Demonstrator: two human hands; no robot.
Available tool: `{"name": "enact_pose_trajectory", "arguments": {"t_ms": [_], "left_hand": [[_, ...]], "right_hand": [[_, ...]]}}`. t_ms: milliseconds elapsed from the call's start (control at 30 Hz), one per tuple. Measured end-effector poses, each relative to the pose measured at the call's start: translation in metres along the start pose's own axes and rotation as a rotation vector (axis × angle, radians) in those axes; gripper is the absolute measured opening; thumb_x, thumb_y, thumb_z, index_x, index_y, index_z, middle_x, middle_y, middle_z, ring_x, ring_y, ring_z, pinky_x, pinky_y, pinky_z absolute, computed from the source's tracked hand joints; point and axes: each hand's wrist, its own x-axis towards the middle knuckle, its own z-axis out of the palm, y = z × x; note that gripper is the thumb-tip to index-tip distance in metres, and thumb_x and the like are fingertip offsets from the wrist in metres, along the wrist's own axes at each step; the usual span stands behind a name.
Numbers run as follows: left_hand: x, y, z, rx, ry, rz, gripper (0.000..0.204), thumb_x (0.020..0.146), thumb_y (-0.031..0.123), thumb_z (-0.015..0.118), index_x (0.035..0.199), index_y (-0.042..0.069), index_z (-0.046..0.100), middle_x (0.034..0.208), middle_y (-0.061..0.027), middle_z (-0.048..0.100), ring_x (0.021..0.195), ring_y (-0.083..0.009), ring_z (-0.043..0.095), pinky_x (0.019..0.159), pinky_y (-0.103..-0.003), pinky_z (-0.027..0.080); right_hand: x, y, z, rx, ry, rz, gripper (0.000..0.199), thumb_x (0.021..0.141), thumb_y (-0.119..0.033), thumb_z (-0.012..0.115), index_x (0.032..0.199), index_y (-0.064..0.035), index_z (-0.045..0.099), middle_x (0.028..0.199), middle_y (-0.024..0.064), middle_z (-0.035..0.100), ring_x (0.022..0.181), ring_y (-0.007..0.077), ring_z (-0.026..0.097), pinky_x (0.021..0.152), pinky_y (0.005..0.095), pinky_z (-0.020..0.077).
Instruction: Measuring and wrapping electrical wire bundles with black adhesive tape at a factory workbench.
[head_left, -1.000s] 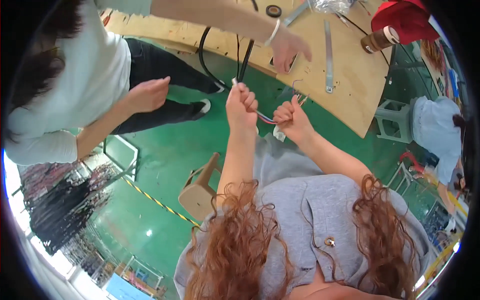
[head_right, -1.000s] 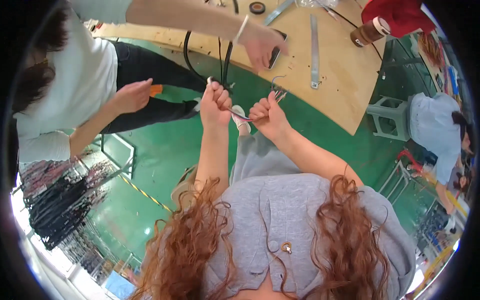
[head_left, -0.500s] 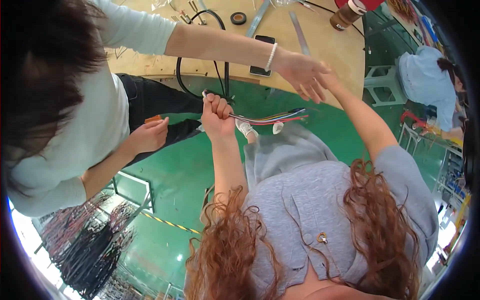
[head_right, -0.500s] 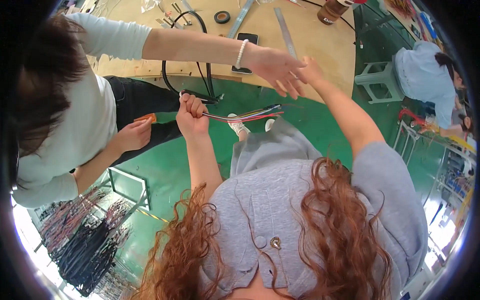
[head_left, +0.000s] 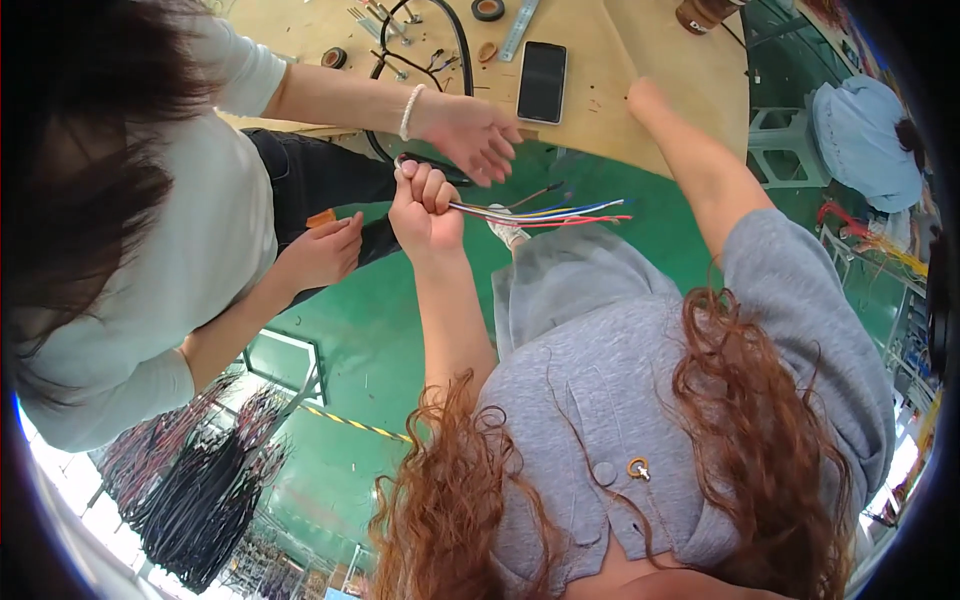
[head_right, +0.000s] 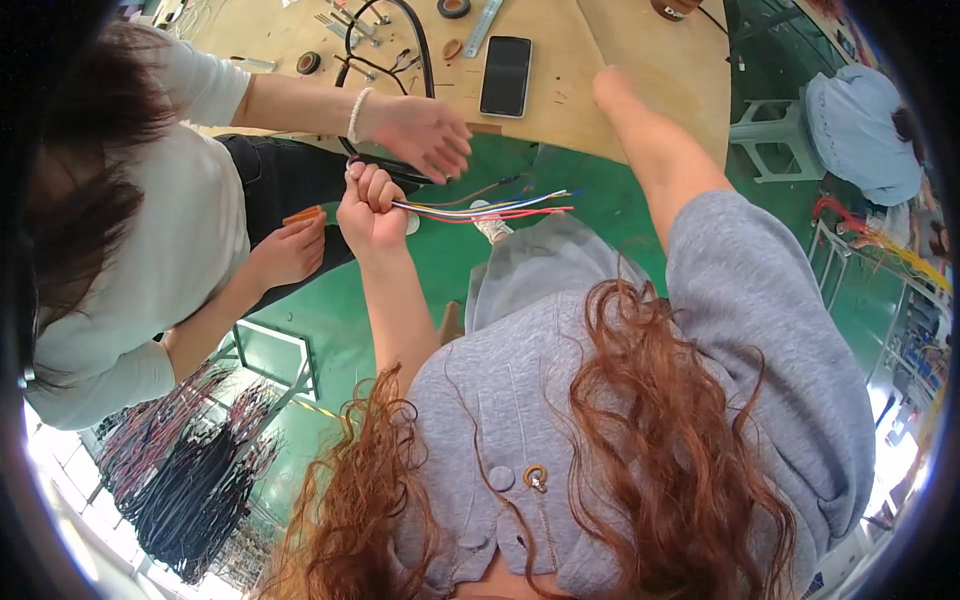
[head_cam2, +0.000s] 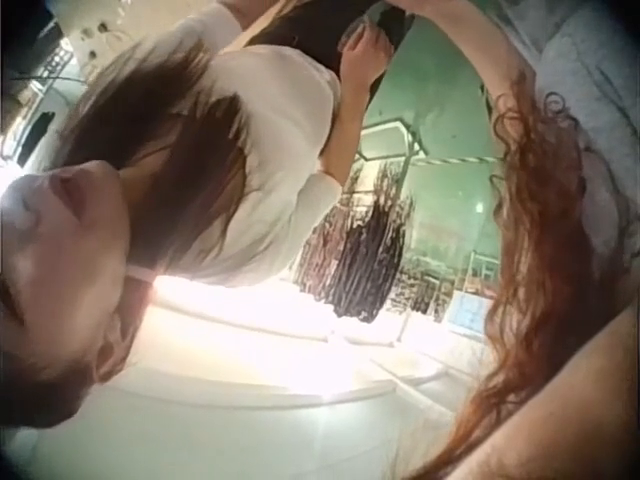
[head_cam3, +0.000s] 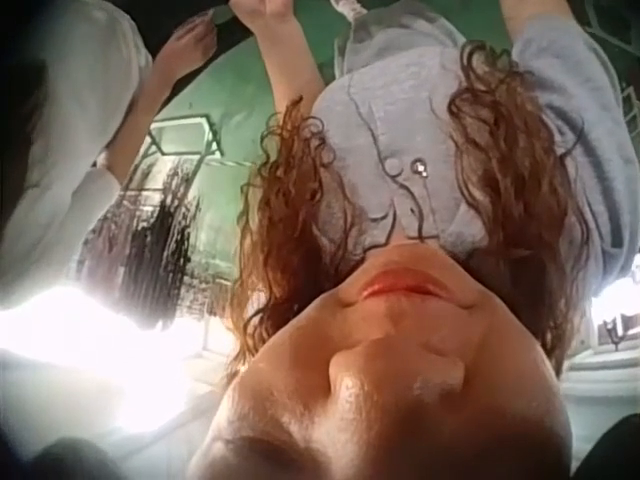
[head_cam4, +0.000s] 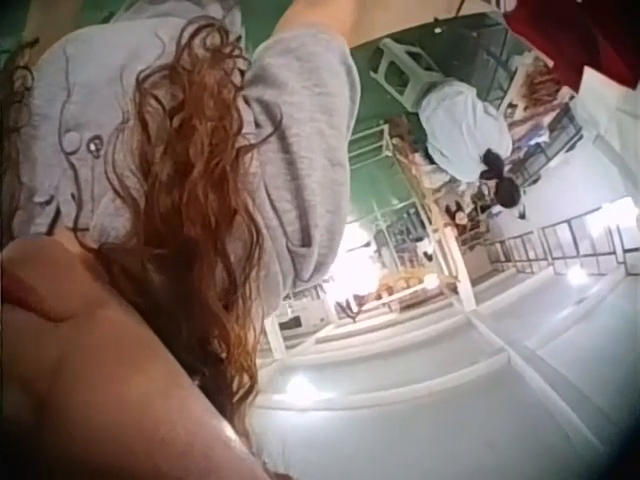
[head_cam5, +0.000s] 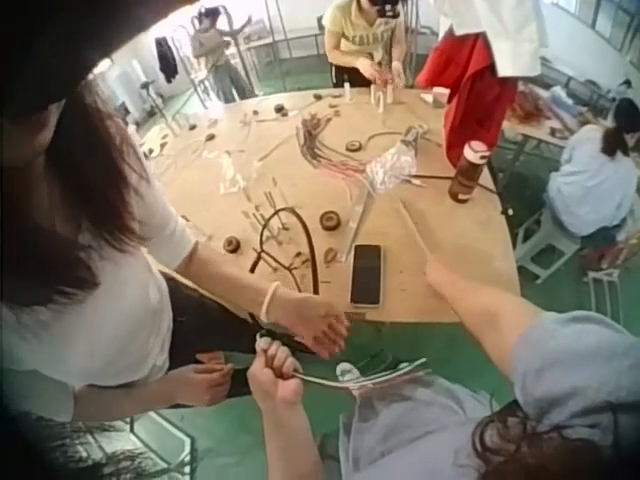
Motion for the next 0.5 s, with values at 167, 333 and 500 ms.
{"name": "enact_pose_trajectory", "arguments": {"t_ms": [167,333,500], "left_hand": [[-0.006,0.002,-0.001,0.004,-0.018,-0.009,0.022,0.092,0.020,0.039,0.075,0.006,0.041,0.054,0.0031,0.023,0.043,-0.0066,0.018,0.036,-0.021,0.016],[-0.001,0.002,-0.010,-0.056,-0.006,-0.039,0.019,0.089,0.013,0.041,0.072,0.005,0.039,0.053,0.0029,0.023,0.042,-0.0065,0.018,0.037,-0.021,0.014],[0.009,0.016,-0.025,-0.120,-0.067,-0.029,0.019,0.089,0.012,0.039,0.071,0.006,0.038,0.053,0.0032,0.021,0.042,-0.0067,0.017,0.038,-0.022,0.014]], "right_hand": [[-0.024,0.011,0.002,0.445,0.060,0.210,0.024,0.084,-0.014,0.040,0.101,0.0002,0.050,0.098,0.0217,0.056,0.091,0.0362,0.055,0.075,0.0436,0.0459],[-0.042,0.038,0.025,0.515,0.180,0.228,0.023,0.087,-0.018,0.035,0.103,-0.0033,0.042,0.088,0.0195,0.058,0.080,0.0281,0.060,0.058,0.0406,0.0489],[-0.098,0.044,0.010,1.185,0.364,0.117,0.019,0.088,-0.023,0.039,0.092,-0.0044,0.044,0.055,0.0012,0.046,0.042,0.0096,0.046,0.038,0.0241,0.0363]]}}
